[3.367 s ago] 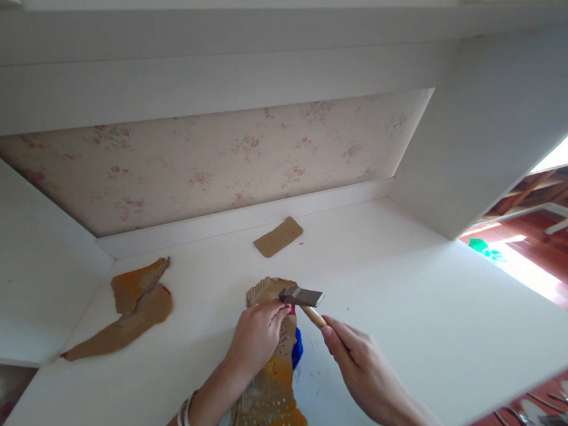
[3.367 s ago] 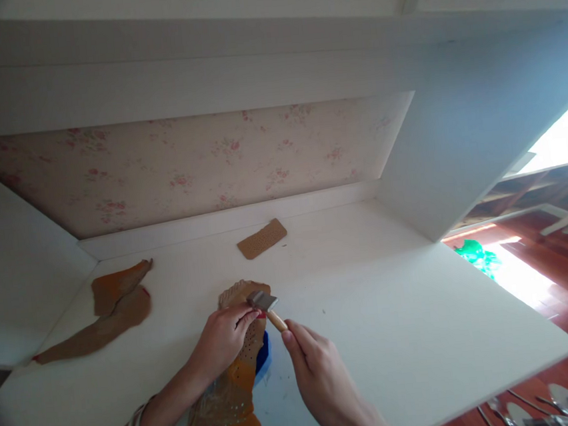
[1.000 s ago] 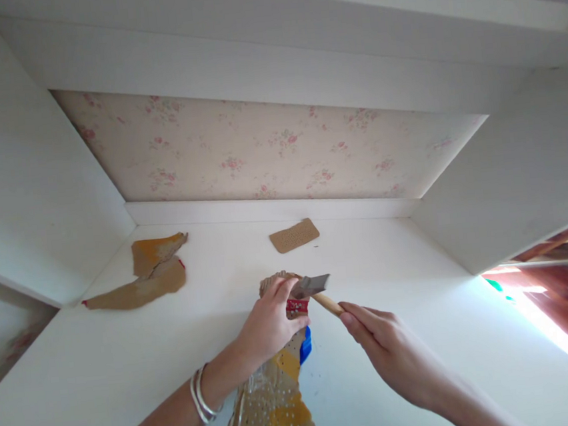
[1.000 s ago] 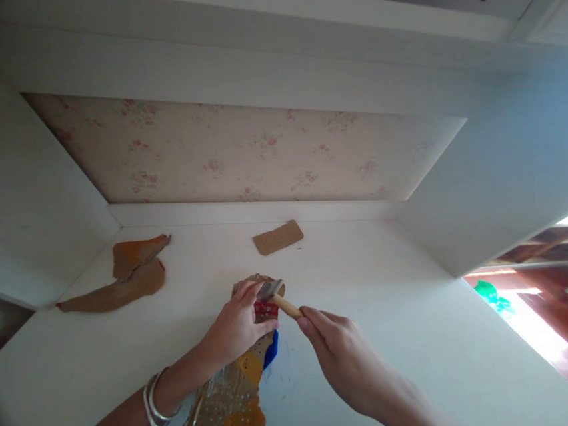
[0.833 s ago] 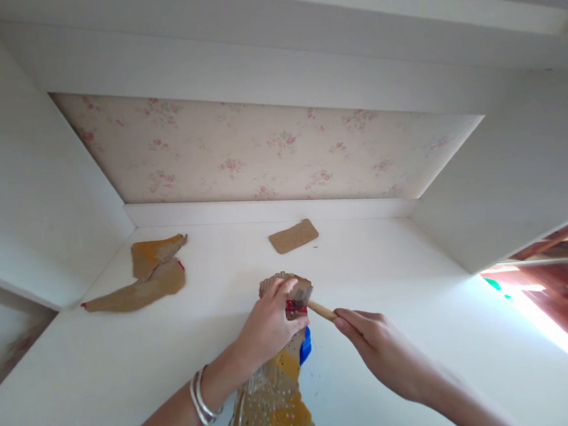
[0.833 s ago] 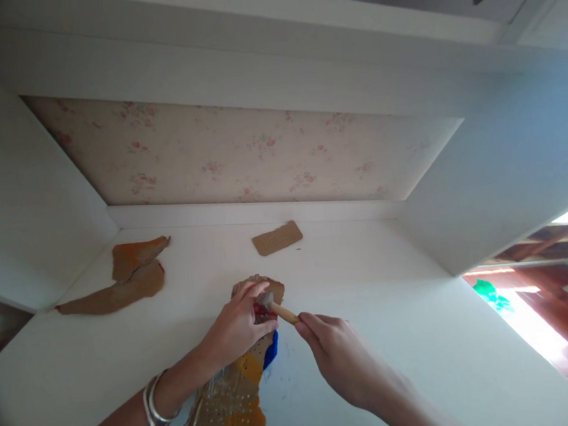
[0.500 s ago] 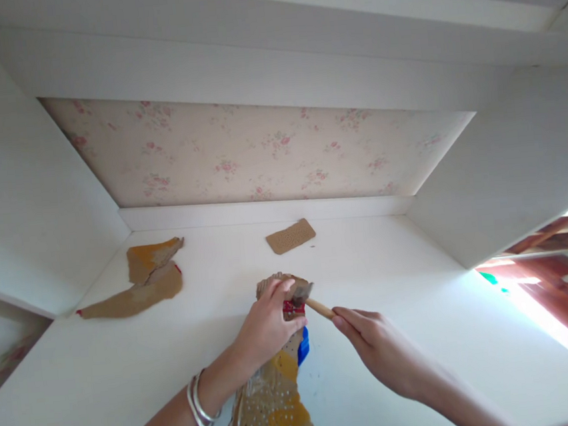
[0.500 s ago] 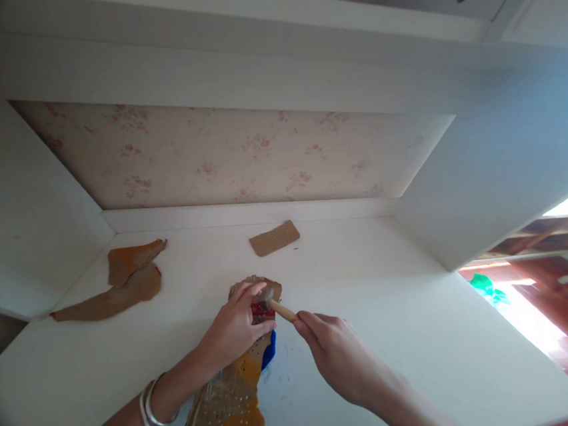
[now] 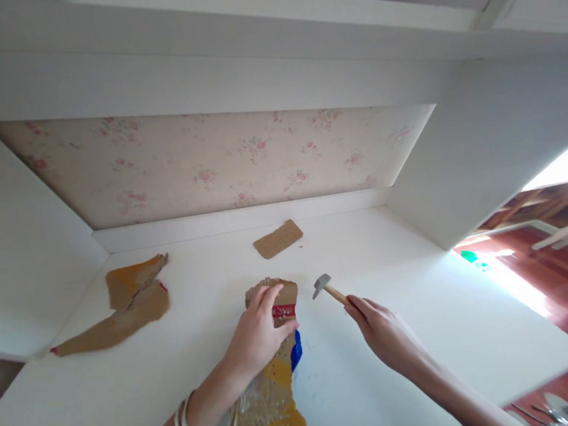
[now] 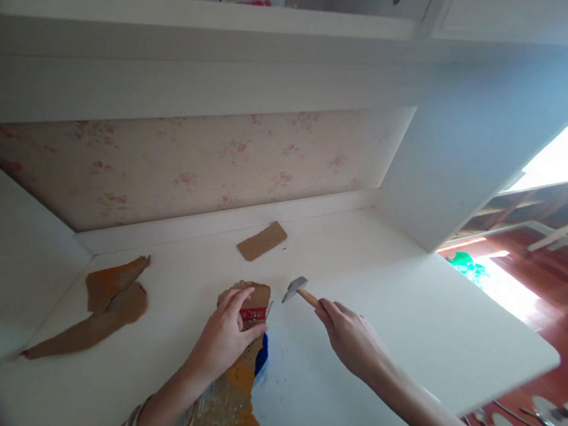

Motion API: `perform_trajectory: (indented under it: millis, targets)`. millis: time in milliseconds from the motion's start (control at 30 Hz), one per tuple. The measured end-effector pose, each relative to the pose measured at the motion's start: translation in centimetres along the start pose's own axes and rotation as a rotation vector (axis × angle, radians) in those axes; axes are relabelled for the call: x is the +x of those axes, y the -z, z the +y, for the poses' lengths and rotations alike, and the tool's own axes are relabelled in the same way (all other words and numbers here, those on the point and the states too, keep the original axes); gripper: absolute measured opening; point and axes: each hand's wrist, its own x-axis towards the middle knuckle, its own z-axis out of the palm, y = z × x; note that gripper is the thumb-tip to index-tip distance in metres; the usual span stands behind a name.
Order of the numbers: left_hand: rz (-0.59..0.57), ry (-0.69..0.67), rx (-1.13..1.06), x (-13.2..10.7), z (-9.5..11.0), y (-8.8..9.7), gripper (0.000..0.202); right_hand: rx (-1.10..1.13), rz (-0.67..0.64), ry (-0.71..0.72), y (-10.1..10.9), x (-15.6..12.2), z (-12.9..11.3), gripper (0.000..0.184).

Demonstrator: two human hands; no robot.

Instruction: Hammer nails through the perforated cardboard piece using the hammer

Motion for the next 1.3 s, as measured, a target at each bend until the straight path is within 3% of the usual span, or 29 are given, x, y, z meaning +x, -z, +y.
perform_trajectory:
  millis: [167, 367, 533, 633, 767, 933, 1033, 1100, 1200, 1300]
  targets:
    - [-0.021, 0.008, 0.021, 0.1, -0.2, 0.0, 0.056, -0.252, -0.023, -0.033, -3.8, -0.4, 2.8, 0.026]
    - [-0.047, 0.026, 0.033, -0.1, 0.4, 0.3, 0.064, -0.279, -0.011, -0.022, -4.2, 0.5, 2.9, 0.023]
    - [-0.073, 0.032, 0.027, 0.0, 0.9, 0.4, 0.076, -0.263, 0.012, 0.059, -3.0, 3.0, 0.4, 0.031]
    - [-0.069, 0.039, 0.024, 0.1, 0.9, 0.4, 0.075, -0.233, -0.022, 0.214, -2.9, 4.8, -2.1, 0.031]
    - [-0.057, 0.038, 0.029, 0.0, 1.0, 0.4, 0.074, -0.224, -0.153, 0.435, -4.0, 7.1, -4.3, 0.023]
    - [-0.049, 0.025, 0.032, -0.1, 0.9, 0.2, 0.075, -0.257, -0.255, 0.529, -5.6, 8.8, -4.2, 0.02]
    - [-0.041, 0.006, 0.018, 0.0, 0.6, 0.2, 0.072, -0.267, -0.268, 0.523, -6.0, 8.7, -4.3, 0.022]
    - [-0.035, -0.002, -0.017, 0.1, 0.5, 0.3, 0.059, -0.26, -0.249, 0.485, -5.8, 8.4, -4.4, 0.019]
    - [0.014, 0.006, -0.088, 0.4, 0.5, 0.6, 0.034, -0.208, -0.184, 0.392, -4.8, 8.0, -4.3, 0.021]
    - [0.066, 0.081, -0.209, 0.6, 0.7, 0.9, 0.036, -0.088, -0.104, 0.306, -3.2, 7.5, -3.6, 0.03]
